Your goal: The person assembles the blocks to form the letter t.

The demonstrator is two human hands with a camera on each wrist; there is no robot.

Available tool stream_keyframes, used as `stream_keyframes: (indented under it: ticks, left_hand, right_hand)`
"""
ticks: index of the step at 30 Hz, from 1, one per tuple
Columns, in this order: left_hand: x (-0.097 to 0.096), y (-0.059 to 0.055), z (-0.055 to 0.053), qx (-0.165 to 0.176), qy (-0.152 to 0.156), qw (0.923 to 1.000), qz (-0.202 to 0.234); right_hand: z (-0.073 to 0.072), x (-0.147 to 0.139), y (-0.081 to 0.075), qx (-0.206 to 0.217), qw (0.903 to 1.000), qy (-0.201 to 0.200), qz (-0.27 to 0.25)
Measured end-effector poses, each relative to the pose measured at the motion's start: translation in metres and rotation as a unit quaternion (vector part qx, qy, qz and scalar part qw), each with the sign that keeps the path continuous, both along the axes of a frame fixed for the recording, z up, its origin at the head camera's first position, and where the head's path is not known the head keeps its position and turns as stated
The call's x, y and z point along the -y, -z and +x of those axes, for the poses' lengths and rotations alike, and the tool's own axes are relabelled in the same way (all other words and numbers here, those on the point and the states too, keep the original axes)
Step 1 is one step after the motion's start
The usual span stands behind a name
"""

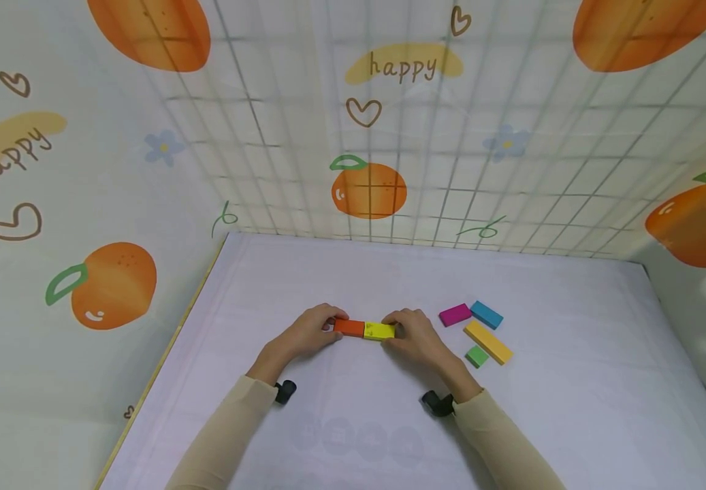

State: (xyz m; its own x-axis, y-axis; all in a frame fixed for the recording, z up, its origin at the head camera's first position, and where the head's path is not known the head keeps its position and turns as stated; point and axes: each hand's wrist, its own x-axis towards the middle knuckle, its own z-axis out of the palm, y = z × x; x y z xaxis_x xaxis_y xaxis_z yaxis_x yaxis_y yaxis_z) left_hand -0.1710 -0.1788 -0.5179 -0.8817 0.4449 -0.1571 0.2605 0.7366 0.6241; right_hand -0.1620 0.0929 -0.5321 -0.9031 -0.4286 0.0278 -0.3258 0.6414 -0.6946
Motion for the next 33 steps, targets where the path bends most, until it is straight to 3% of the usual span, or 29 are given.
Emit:
stream_keyframes:
  ticks: [33]
  left_hand:
    - [-0.0002, 0.0004, 0.0010, 0.007, -0.010, 0.9999, 0.004]
  right_hand:
    - [-0.0036, 0.0050, 0.0032, -0.014, 0.9991, 0.013, 0.038]
